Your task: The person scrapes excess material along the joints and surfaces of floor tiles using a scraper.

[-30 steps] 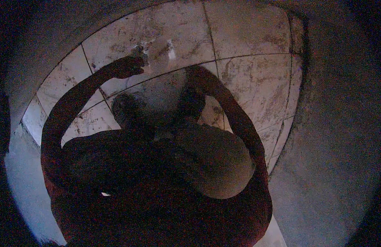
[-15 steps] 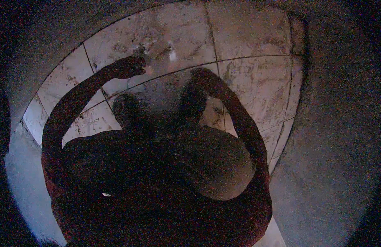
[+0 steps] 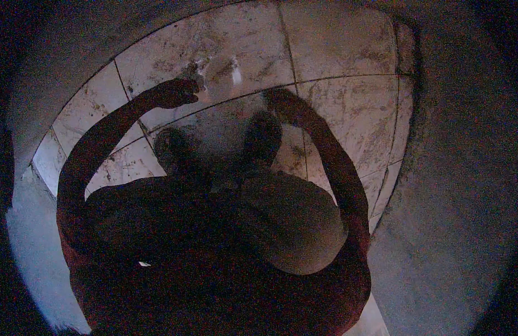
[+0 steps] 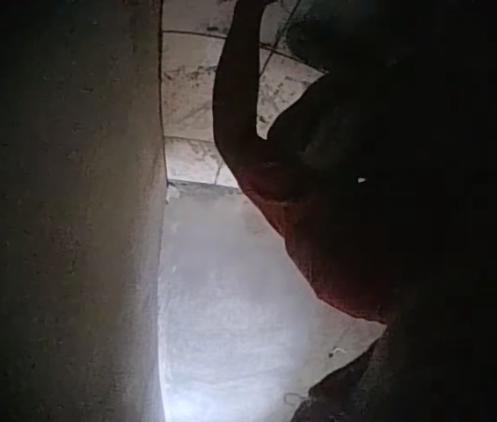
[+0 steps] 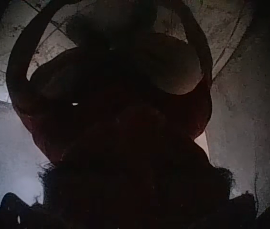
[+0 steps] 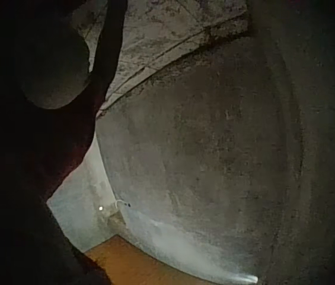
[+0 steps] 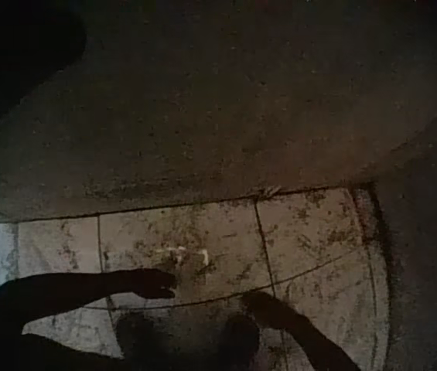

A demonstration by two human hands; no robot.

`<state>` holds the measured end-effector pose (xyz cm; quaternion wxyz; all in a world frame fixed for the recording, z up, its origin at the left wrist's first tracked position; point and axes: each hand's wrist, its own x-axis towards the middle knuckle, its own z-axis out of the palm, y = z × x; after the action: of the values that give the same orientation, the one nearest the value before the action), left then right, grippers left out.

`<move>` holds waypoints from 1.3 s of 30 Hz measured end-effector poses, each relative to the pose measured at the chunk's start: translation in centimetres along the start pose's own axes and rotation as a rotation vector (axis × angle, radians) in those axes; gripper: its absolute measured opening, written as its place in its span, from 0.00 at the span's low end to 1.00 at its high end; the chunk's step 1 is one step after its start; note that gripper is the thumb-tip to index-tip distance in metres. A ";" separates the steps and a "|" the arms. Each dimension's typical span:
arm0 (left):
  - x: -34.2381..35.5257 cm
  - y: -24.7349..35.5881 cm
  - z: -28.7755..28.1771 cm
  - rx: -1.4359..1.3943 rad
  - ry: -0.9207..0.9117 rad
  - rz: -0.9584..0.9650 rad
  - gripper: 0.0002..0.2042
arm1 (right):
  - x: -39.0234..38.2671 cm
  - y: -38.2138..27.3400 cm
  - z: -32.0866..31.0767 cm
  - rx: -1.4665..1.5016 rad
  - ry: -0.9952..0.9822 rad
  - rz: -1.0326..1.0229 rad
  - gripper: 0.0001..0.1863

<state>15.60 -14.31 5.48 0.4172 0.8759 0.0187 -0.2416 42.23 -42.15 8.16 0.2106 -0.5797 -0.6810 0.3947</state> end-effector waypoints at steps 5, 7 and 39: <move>0.1 -1.8 1.4 0.186 0.163 0.388 0.16 | 0.8 -2.3 2.5 -0.101 -0.171 -0.025 0.18; 0.0 0.3 0.0 0.090 0.063 0.178 0.16 | 2.3 -2.6 2.1 -0.082 -0.195 0.177 0.17; -0.9 3.1 -2.0 0.024 -0.148 -0.143 0.22 | 8.1 -6.3 8.9 0.183 -0.362 0.236 0.19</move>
<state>16.31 -14.68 9.18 0.3884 0.8571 0.0475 -0.3351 29.69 -37.13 6.36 0.0891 -0.5538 -0.5964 0.5742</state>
